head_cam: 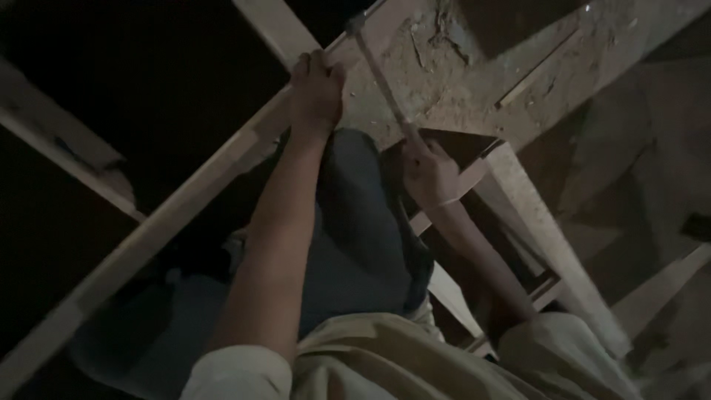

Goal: The person hammers nails into a wooden frame using a hammer. They repeatedly position nails and strike them to secure the frame components.

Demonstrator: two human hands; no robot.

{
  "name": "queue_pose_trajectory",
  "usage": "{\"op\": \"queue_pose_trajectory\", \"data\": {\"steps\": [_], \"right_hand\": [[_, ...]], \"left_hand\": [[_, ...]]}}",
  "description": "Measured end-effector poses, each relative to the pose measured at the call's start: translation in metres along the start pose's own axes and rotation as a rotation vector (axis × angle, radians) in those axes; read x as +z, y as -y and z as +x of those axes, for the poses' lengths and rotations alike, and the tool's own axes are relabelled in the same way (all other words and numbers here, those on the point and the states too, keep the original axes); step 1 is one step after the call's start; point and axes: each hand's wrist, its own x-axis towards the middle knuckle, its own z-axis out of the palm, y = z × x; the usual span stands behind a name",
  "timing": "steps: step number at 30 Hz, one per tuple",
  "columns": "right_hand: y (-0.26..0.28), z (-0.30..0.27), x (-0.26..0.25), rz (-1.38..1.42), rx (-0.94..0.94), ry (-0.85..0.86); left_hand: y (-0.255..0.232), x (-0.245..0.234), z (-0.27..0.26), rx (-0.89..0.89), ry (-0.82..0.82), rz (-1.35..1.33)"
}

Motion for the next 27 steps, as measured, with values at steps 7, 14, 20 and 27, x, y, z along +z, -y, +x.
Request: {"op": "queue_pose_trajectory", "data": {"steps": [7, 14, 20, 27], "right_hand": [[0.014, 0.005, -0.002, 0.048, 0.062, 0.025], [0.033, -0.005, -0.01, 0.153, 0.059, -0.091], [0.024, -0.001, 0.001, 0.164, 0.044, -0.09], [0.013, 0.002, 0.02, 0.133, 0.213, 0.185]], "left_hand": [[0.008, -0.001, -0.003, 0.105, -0.151, -0.071], [0.005, -0.007, -0.009, 0.076, -0.052, -0.139], [0.005, -0.017, 0.001, 0.102, -0.138, -0.11], [0.001, -0.033, 0.01, 0.037, -0.01, -0.107]]}}
